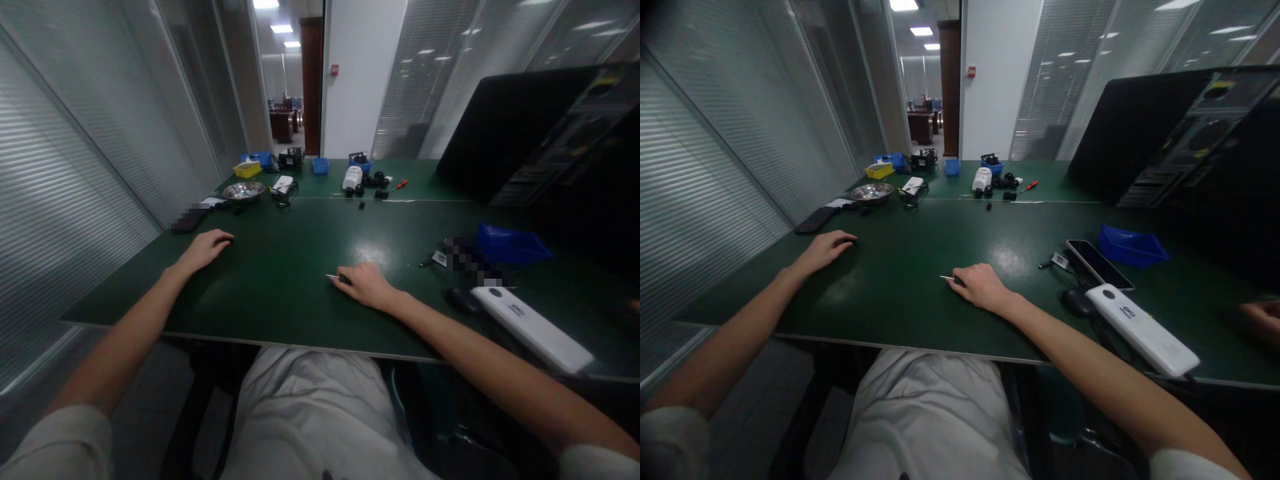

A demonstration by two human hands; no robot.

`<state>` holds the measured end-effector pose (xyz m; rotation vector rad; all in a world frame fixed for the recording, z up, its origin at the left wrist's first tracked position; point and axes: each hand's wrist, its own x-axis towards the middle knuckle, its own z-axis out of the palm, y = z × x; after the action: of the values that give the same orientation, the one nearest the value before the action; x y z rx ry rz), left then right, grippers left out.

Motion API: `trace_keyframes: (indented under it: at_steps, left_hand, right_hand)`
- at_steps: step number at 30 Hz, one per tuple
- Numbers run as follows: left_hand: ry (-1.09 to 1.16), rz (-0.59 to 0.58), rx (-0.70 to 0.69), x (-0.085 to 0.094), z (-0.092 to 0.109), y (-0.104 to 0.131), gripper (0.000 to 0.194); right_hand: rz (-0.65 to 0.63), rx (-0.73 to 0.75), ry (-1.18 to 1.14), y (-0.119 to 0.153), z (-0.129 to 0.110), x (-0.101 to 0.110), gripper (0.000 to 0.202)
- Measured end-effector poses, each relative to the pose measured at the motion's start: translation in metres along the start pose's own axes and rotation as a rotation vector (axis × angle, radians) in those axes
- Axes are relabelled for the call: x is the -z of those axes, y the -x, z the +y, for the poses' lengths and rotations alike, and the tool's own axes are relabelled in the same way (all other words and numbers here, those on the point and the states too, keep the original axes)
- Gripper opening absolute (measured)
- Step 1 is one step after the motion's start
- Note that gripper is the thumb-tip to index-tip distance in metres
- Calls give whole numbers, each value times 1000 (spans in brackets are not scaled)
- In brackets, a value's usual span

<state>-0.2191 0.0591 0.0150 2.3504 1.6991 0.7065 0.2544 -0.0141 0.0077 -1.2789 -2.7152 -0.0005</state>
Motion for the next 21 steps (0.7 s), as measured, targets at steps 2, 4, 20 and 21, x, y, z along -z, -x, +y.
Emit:
trace_keyframes:
  at_steps: [2, 4, 20, 21]
  left_hand:
    - [-129, 126, 235, 29, -41, 19, 22]
    - [-231, 181, 422, 52, -66, 37, 19]
    - [-224, 308, 717, 70, -72, 58, 28]
    - [-252, 295, 697, 69, -78, 59, 28]
  right_hand:
    - [18, -16, -48, 0, 1, -1, 35]
    - [26, -28, -89, 1, 1, -1, 29]
    - [31, 1, -123, 3, 1, 3, 22]
    - [31, 3, -124, 3, 1, 3, 22]
